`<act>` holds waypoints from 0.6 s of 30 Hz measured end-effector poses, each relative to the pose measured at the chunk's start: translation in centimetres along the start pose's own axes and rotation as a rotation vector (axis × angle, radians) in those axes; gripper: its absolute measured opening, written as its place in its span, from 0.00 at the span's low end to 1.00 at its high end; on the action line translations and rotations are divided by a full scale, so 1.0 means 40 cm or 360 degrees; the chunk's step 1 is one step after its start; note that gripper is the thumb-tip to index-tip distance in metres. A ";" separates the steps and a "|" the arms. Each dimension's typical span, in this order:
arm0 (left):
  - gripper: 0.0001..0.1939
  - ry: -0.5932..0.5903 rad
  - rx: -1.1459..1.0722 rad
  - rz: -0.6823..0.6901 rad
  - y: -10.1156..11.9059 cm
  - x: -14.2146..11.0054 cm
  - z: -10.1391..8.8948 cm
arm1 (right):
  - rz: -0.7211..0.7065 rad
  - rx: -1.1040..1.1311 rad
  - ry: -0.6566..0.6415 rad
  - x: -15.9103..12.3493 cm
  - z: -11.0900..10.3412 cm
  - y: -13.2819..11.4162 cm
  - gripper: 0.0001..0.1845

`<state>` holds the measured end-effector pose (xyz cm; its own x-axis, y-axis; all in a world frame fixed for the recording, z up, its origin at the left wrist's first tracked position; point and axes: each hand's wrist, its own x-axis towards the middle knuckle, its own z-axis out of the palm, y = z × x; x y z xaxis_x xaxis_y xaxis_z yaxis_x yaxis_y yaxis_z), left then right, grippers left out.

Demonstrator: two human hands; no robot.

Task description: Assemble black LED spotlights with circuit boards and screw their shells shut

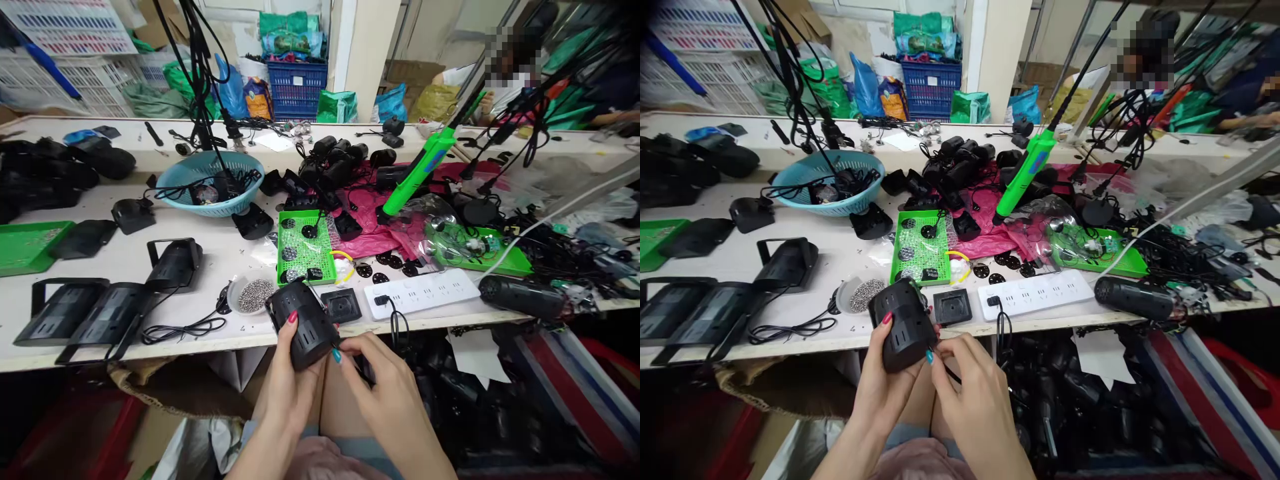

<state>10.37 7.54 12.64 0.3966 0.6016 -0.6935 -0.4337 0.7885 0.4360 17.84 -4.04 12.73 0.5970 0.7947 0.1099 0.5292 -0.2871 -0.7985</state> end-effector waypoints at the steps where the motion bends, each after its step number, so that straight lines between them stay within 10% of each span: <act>1: 0.12 0.0013 -0.0010 -0.0002 -0.003 -0.002 0.001 | -0.0080 -0.0032 0.0045 -0.001 0.005 0.005 0.06; 9: 0.05 0.0202 0.0009 0.0068 -0.033 0.002 0.003 | -0.0787 -0.0699 0.0283 -0.003 0.041 0.043 0.15; 18: 0.36 -0.0096 0.0393 0.0217 -0.058 -0.011 -0.120 | 0.0011 0.0322 -0.0045 0.026 -0.065 0.066 0.12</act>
<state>7.33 4.83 9.18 0.3989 0.7050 -0.5865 -0.2794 0.7026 0.6545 21.45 -5.37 12.28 0.5813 0.8087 0.0898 0.3917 -0.1814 -0.9020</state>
